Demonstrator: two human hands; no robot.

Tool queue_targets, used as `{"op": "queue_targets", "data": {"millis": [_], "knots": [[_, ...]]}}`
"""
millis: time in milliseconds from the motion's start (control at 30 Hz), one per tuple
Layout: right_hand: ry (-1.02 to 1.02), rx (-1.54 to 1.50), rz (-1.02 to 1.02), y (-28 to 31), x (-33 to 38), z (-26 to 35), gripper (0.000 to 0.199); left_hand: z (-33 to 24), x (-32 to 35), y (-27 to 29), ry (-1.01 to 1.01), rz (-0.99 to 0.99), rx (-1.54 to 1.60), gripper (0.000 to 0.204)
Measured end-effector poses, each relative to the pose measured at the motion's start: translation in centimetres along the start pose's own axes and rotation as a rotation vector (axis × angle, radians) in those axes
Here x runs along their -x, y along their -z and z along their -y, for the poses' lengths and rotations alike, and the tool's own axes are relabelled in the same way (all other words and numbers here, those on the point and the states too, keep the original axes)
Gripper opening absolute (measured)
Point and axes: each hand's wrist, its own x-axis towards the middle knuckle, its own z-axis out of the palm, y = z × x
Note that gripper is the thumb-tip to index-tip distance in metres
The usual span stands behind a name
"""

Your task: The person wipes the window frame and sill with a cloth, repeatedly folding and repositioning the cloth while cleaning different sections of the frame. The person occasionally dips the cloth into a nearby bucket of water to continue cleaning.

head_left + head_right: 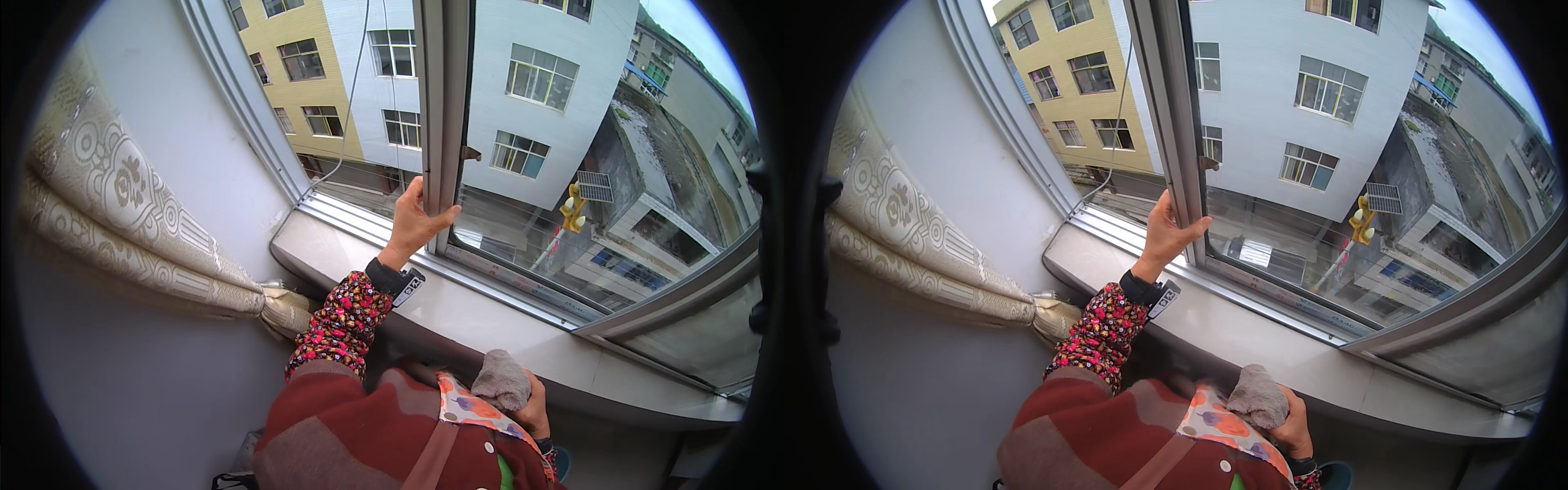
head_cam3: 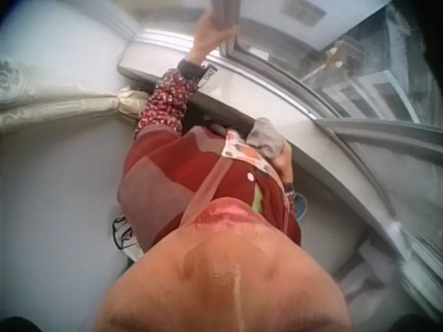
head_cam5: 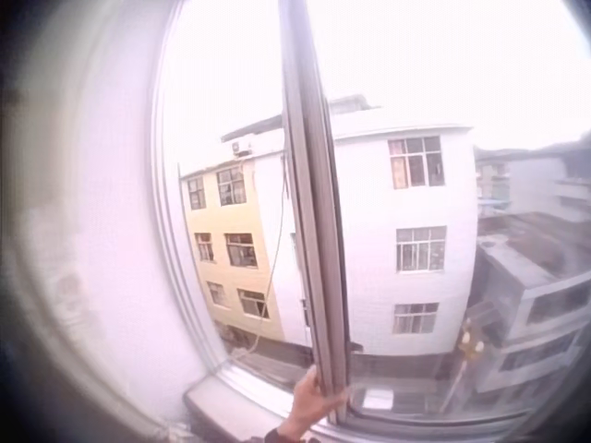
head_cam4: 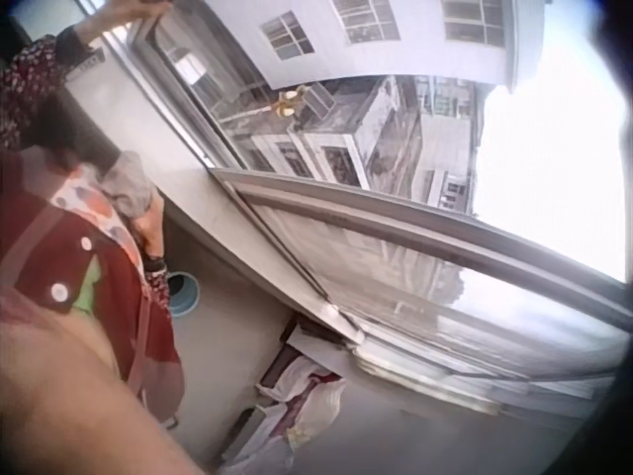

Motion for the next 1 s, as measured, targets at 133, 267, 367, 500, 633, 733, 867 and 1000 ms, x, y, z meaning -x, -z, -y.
{"op": "queue_targets", "data": {"millis": [133, 267, 367, 500, 633, 733, 867, 1000], "knots": [[0.016, 0.052, 0.009, -0.4, -0.4, 0.6, 0.057, 0.8, 0.0, 3.5, -0.036, -0.172, -0.107, 0.05], [0.013, 0.037, 0.014, -0.7, -0.9, 0.9, 0.055, 1.5, -0.2, 6.7, -0.123, -0.436, -0.356, 0.065], [0.019, 0.027, 0.033, -0.7, -1.3, 0.8, 0.054, 2.1, -0.5, 8.8, -0.204, -0.62, -0.565, 0.071], [0.026, 0.046, 0.039, -0.4, -1.6, 0.7, 0.053, 2.9, -1.1, 11.6, -0.163, -0.738, -0.635, 0.057], [-0.018, -0.004, 0.04, 0.0, -1.7, 0.5, 0.054, 3.7, -2.0, 14.1, -0.092, -0.801, -0.486, 0.058], [0.001, 0.0, 0.039, 0.2, -1.9, 0.4, 0.054, 4.2, -2.6, 15.8, -0.084, -0.864, -0.585, 0.059], [0.006, 0.002, 0.037, 0.5, -2.0, 0.6, 0.053, 4.9, -3.4, 18.1, -0.007, -0.915, -0.603, 0.062], [0.11, -0.005, 0.06, 0.9, -2.1, 1.0, 0.054, 6.0, -4.2, 20.3, -0.045, -0.962, -0.613, 0.063]]}}
